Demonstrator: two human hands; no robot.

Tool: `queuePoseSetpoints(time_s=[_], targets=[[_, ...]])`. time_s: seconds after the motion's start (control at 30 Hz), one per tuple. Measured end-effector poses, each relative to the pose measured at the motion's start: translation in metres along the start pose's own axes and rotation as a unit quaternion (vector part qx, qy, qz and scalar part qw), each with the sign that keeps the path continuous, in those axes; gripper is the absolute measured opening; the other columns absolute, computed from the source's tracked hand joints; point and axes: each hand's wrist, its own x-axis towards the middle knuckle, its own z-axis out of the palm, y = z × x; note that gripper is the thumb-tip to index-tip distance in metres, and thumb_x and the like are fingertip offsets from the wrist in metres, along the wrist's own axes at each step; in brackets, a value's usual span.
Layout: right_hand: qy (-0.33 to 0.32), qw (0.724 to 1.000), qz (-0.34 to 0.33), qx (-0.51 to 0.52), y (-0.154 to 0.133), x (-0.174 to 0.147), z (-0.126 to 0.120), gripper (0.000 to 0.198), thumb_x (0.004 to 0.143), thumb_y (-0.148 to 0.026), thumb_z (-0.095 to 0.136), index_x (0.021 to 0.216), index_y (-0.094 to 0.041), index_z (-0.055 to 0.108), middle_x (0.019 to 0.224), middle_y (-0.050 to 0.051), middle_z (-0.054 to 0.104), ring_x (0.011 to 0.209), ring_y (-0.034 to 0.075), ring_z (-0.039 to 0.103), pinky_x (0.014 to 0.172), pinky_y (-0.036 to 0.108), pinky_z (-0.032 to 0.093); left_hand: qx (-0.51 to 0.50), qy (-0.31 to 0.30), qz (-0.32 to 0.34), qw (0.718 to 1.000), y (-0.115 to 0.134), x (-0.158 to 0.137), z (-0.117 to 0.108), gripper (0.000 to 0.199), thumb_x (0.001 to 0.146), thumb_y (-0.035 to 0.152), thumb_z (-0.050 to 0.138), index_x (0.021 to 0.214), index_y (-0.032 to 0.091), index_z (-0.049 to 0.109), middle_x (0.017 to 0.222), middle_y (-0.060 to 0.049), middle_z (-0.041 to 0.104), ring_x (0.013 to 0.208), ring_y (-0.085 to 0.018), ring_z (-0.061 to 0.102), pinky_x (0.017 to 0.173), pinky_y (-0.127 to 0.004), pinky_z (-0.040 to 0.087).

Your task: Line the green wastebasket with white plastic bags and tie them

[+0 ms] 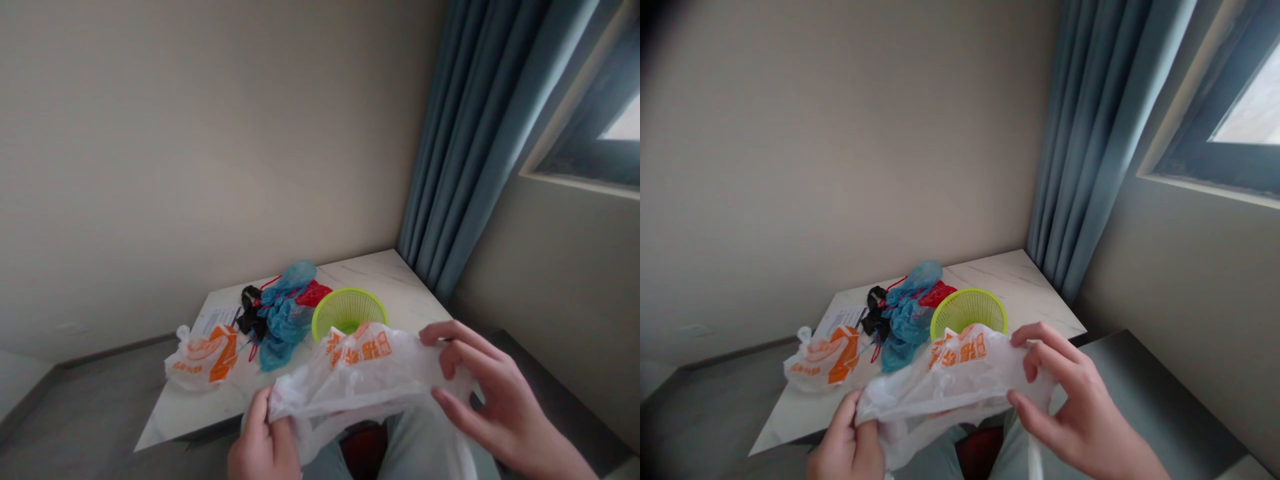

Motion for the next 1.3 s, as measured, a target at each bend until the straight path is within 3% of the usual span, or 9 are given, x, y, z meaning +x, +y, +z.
queuePoseSetpoints(time_s=[0.17, 0.3, 0.53, 0.7, 0.8, 0.87, 0.97, 1.1, 1.3], targets=[[0.053, 0.971, 0.070, -0.222, 0.038, 0.009, 0.021, 0.067, 0.081, -0.039, 0.070, 0.138, -0.024, 0.040, 0.139, 0.014, 0.051, 0.130, 0.034, 0.049, 0.106, 0.053, 0.044, -0.066, 0.053, 0.057, 0.995, 0.041, 0.037, 0.036, 0.031, 0.089, 0.020, 0.044, 0.112, 0.023, 0.064, 0.093, -0.007, 0.074, 0.087, -0.022, 0.069, 0.066, -0.025, 0.048], [0.069, 0.948, 0.097, -0.294, 0.075, 0.011, 0.046, 0.085, 0.071, -0.039, 0.075, 0.145, -0.023, 0.036, 0.152, 0.017, 0.036, 0.137, 0.042, 0.038, 0.109, 0.063, 0.037, -0.096, 0.064, 0.074, 0.991, 0.062, 0.064, 0.059, 0.029, 0.088, 0.014, 0.043, 0.106, 0.021, 0.064, 0.089, -0.007, 0.072, 0.084, -0.021, 0.067, 0.066, -0.025, 0.045], [0.196, 0.954, 0.109, -0.198, 0.075, 0.028, 0.056, 0.040, 0.091, -0.032, 0.053, 0.131, -0.026, 0.051, 0.140, 0.012, 0.045, 0.126, 0.028, 0.051, 0.105, 0.049, 0.044, -0.184, 0.115, 0.169, 0.961, 0.077, 0.082, 0.063, 0.020, 0.094, 0.021, 0.043, 0.100, 0.020, 0.062, 0.084, -0.003, 0.068, 0.079, -0.016, 0.064, 0.068, -0.023, 0.045], [0.258, 0.947, 0.073, -0.178, 0.068, 0.045, 0.054, 0.035, 0.094, -0.029, 0.047, 0.126, -0.026, 0.061, 0.141, 0.011, 0.043, 0.130, 0.028, 0.047, 0.108, 0.051, 0.040, -0.210, 0.173, 0.189, 0.944, 0.079, 0.081, 0.049, 0.016, 0.093, 0.027, 0.048, 0.096, 0.019, 0.062, 0.080, -0.002, 0.065, 0.075, -0.016, 0.061, 0.067, -0.023, 0.045], [0.245, 0.949, 0.085, -0.177, 0.080, 0.054, 0.060, 0.034, 0.094, -0.026, 0.045, 0.121, -0.024, 0.066, 0.138, 0.011, 0.049, 0.131, 0.030, 0.045, 0.109, 0.052, 0.037, -0.166, 0.106, 0.149, 0.969, 0.076, 0.086, 0.054, 0.018, 0.093, 0.028, 0.048, 0.098, 0.020, 0.062, 0.079, -0.002, 0.067, 0.072, -0.017, 0.062, 0.065, -0.025, 0.045], [0.182, 0.964, 0.131, -0.141, 0.095, 0.059, 0.070, 0.034, 0.094, -0.023, 0.042, 0.116, -0.020, 0.068, 0.123, 0.012, 0.061, 0.118, 0.028, 0.055, 0.102, 0.047, 0.043, -0.080, 0.008, 0.103, 0.991, 0.070, 0.091, 0.066, 0.022, 0.091, 0.025, 0.049, 0.109, 0.021, 0.061, 0.078, -0.003, 0.068, 0.070, -0.019, 0.063, 0.063, -0.026, 0.043], [0.082, 0.971, 0.222, -0.038, 0.125, 0.062, 0.090, 0.035, 0.090, -0.014, 0.039, 0.111, -0.016, 0.067, 0.100, 0.011, 0.070, 0.094, 0.023, 0.065, 0.088, 0.037, 0.050, 0.024, -0.122, 0.076, 0.989, 0.057, 0.098, 0.086, 0.032, 0.089, 0.023, 0.050, 0.120, 0.022, 0.059, 0.081, -0.005, 0.070, 0.074, -0.023, 0.066, 0.065, -0.029, 0.044], [0.075, 0.969, 0.235, -0.020, 0.160, 0.060, 0.117, 0.060, 0.072, 0.003, 0.037, 0.124, -0.015, 0.061, 0.114, 0.010, 0.070, 0.105, 0.019, 0.063, 0.094, 0.030, 0.046, 0.045, -0.145, 0.176, 0.973, 0.042, 0.104, 0.107, 0.035, 0.089, 0.013, 0.041, 0.113, 0.022, 0.066, 0.112, -0.009, 0.067, 0.100, -0.022, 0.065, 0.086, -0.030, 0.047], [-0.004, 0.949, 0.237, -0.205, 0.188, 0.062, 0.135, 0.042, 0.071, 0.005, 0.041, 0.090, -0.012, 0.074, 0.101, 0.014, 0.068, 0.099, 0.024, 0.059, 0.091, 0.031, 0.042, 0.168, -0.173, 0.210, 0.947, 0.037, 0.123, 0.134, 0.044, 0.090, 0.007, 0.032, 0.119, 0.019, 0.064, 0.118, -0.012, 0.064, 0.106, -0.022, 0.064, 0.088, -0.029, 0.048]])
